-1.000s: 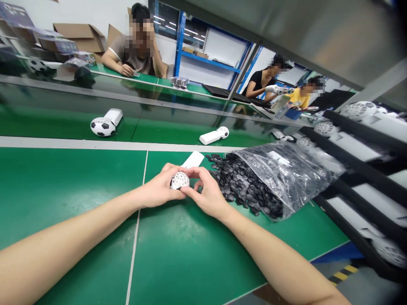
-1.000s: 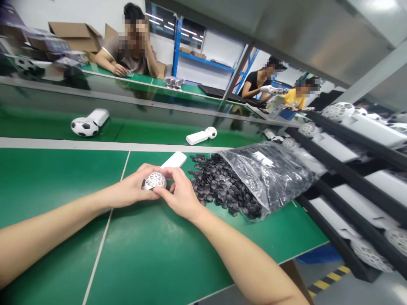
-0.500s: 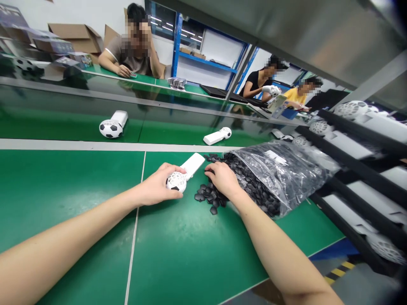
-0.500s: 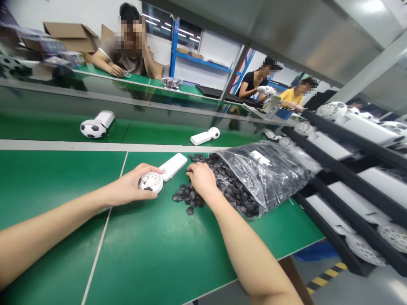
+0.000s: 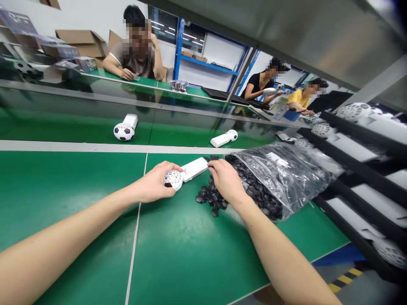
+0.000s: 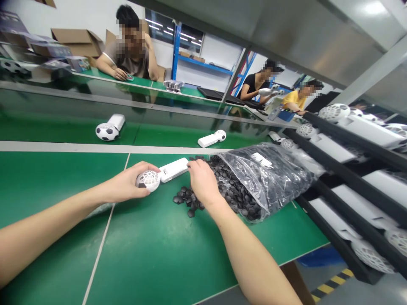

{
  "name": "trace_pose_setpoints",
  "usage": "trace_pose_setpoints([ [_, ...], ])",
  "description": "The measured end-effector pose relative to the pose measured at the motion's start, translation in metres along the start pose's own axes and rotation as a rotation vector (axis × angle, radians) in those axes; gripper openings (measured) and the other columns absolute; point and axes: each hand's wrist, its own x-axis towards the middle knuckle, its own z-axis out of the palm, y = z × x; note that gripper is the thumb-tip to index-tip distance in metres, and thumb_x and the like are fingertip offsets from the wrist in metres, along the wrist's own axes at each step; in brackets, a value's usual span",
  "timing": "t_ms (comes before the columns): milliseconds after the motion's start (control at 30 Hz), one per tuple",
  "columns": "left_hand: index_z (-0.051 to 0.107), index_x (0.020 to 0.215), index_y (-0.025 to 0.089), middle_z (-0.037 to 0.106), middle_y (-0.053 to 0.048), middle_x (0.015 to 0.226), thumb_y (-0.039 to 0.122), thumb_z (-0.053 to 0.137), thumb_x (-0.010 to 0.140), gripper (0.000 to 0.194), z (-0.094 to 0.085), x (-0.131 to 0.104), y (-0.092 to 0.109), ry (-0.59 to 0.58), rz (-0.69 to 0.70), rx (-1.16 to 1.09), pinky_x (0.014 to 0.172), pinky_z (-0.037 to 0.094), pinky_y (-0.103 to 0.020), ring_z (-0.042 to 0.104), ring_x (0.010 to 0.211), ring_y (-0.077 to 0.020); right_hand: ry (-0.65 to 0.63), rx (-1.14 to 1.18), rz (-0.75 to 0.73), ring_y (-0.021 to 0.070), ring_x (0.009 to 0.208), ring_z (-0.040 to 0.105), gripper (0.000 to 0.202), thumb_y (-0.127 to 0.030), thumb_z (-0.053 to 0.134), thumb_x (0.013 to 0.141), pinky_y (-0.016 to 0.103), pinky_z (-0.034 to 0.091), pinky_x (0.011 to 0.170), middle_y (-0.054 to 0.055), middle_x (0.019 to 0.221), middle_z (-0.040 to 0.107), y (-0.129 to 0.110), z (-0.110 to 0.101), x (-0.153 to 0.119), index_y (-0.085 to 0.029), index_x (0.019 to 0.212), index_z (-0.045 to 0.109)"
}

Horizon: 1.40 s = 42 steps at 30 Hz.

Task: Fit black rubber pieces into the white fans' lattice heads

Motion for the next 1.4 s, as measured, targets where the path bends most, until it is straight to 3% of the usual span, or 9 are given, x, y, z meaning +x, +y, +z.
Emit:
trace_pose_setpoints([
  [167,0.048,0.111,0.024,0.047,-0.005,0.111,0.023,0.055,0.063,0.049,0.002,0.001,-0.007,0.007,0.041,0.012,0.08,0.043,-0.034,0.051,0.097,-0.0235,-0.03,0.426,-0.078,0.0145,0.076,0.056,0.008,-0.018,0.052,0.081,0.027,0.045,0.07,0.002,0.082,0.061,-0.019,0.007,-0.006,-0.02,0.084,0.059],
  [367,0.048,0.11,0.023,0.045,-0.005,0.111,0.03,0.061,0.062,0.05,0.009,0.0,-0.006,0.082,0.046,0.057,0.089,0.038,-0.038,0.044,0.107,-0.026,-0.115,0.622,-0.056,0.0109,0.062,0.056,0.007,-0.02,0.056,0.08,0.025,0.047,0.064,-0.001,0.079,0.063,-0.033,0.016,-0.014,-0.021,0.085,0.061],
  [433,0.049,0.109,0.023,0.046,-0.005,0.109,0.031,0.061,0.063,0.049,0.01,0.0,-0.006,0.097,0.05,0.071,0.089,0.037,-0.039,0.044,0.106,-0.0259,-0.138,0.654,-0.082,0.0115,0.066,0.058,0.008,-0.02,0.055,0.08,0.025,0.047,0.067,-0.001,0.079,0.064,-0.035,0.018,-0.014,-0.021,0.085,0.062],
  [567,0.049,0.107,0.022,0.047,-0.005,0.106,0.032,0.061,0.063,0.046,0.013,0.002,-0.005,0.118,0.083,0.089,0.089,0.037,-0.039,0.044,0.106,-0.0258,-0.095,0.65,-0.176,0.0134,0.08,0.059,0.007,-0.018,0.059,0.078,0.027,0.045,0.076,0.0,0.081,0.065,-0.037,0.022,-0.011,-0.021,0.08,0.064],
  [767,0.05,0.102,0.022,0.047,-0.004,0.101,0.031,0.058,0.067,0.037,0.019,0.001,-0.003,0.171,0.125,0.1,0.087,0.038,-0.038,0.045,0.102,-0.0243,-0.067,0.649,-0.133,0.0127,0.071,0.058,0.001,-0.021,0.063,0.075,0.025,0.045,0.069,-0.001,0.073,0.064,-0.035,0.028,-0.009,-0.02,0.075,0.063],
  [1100,0.053,0.096,0.02,0.048,-0.005,0.096,0.024,0.055,0.065,0.031,0.02,0.003,-0.002,0.209,0.164,0.122,0.084,0.039,-0.039,0.044,0.095,-0.0244,-0.036,0.494,-0.284,0.0151,0.072,0.055,0.016,-0.034,0.064,0.074,0.028,0.042,0.068,0.0,0.07,0.061,-0.025,0.031,0.003,-0.02,0.071,0.06],
  [1300,0.057,0.098,0.019,0.05,-0.007,0.097,0.026,0.064,0.057,0.042,0.027,0.005,-0.007,0.237,0.183,0.101,0.084,0.041,-0.038,0.046,0.094,-0.0248,-0.03,0.435,-0.278,0.0177,0.069,0.056,0.017,-0.038,0.061,0.076,0.031,0.044,0.064,0.002,0.071,0.062,-0.02,0.037,0.001,-0.022,0.071,0.057],
  [1400,0.058,0.099,0.022,0.051,-0.005,0.099,0.024,0.07,0.051,0.05,0.021,0.001,-0.017,0.217,0.204,0.038,0.086,0.042,-0.035,0.047,0.096,-0.0239,0.041,0.399,-0.294,0.0194,0.077,0.057,0.017,-0.04,0.057,0.078,0.031,0.047,0.066,0.005,0.082,0.061,-0.01,0.043,0.0,-0.023,0.083,0.058],
])
